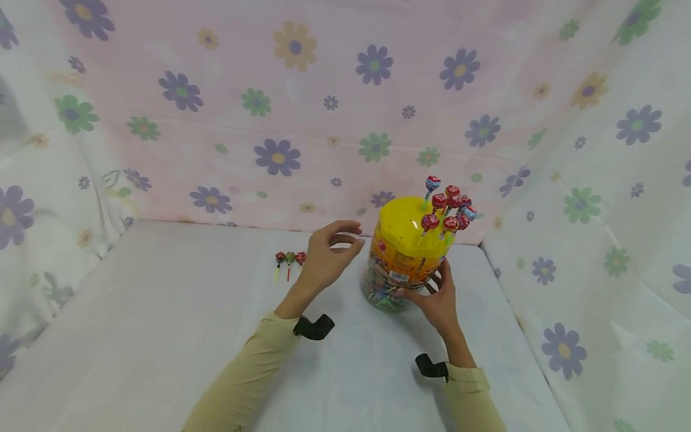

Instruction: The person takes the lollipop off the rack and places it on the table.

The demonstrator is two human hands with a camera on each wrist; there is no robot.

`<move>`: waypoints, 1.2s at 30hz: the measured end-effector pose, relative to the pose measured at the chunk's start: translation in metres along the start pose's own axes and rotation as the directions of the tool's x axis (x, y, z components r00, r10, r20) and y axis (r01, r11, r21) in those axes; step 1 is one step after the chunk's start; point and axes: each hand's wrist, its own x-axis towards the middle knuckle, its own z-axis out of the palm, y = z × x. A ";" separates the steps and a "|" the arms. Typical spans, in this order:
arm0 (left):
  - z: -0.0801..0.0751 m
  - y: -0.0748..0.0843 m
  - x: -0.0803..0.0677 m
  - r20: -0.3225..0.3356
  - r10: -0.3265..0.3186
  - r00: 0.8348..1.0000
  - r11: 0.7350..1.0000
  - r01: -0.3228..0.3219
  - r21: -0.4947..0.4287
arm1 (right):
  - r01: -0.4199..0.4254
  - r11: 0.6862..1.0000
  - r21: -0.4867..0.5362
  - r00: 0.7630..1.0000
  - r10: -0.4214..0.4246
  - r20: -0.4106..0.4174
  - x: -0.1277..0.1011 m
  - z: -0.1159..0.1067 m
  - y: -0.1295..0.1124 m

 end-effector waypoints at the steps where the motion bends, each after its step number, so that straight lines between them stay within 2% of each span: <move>1: 0.007 0.004 0.002 0.012 0.021 1.000 1.000 -0.021 0.000 | -0.003 1.000 -0.001 1.000 0.003 -0.001 0.000 0.000 0.000; 6: 0.034 0.021 0.011 0.066 0.122 0.990 0.992 -0.120 -0.040 | -0.004 1.000 -0.004 1.000 0.004 -0.008 0.000 0.000 0.001; 9: 0.046 0.027 0.014 0.095 0.150 0.984 0.988 -0.146 -0.053 | -0.001 1.000 -0.003 1.000 0.001 -0.007 0.000 0.000 0.001; 15: 0.063 0.034 0.017 0.171 0.169 0.971 0.983 -0.154 -0.096 | -0.014 1.000 0.001 1.000 0.014 -0.001 0.000 0.001 0.000; 20: 0.073 0.039 0.019 0.198 0.160 0.967 0.985 -0.142 -0.100 | -0.014 1.000 -0.001 1.000 0.014 -0.006 0.000 0.000 0.000; 23: 0.078 0.041 0.019 0.213 0.176 0.961 0.983 -0.160 -0.090 | -0.006 1.000 -0.002 1.000 0.006 -0.011 0.001 0.000 0.000; 26: 0.082 0.042 0.021 0.207 0.190 0.960 0.981 -0.177 -0.080 | 0.001 1.000 0.002 1.000 -0.001 -0.013 0.001 0.000 0.000; 36: 0.088 0.047 0.024 0.124 0.167 0.978 0.985 -0.159 -0.071 | -0.003 1.000 0.008 1.000 0.003 -0.008 0.002 0.000 0.002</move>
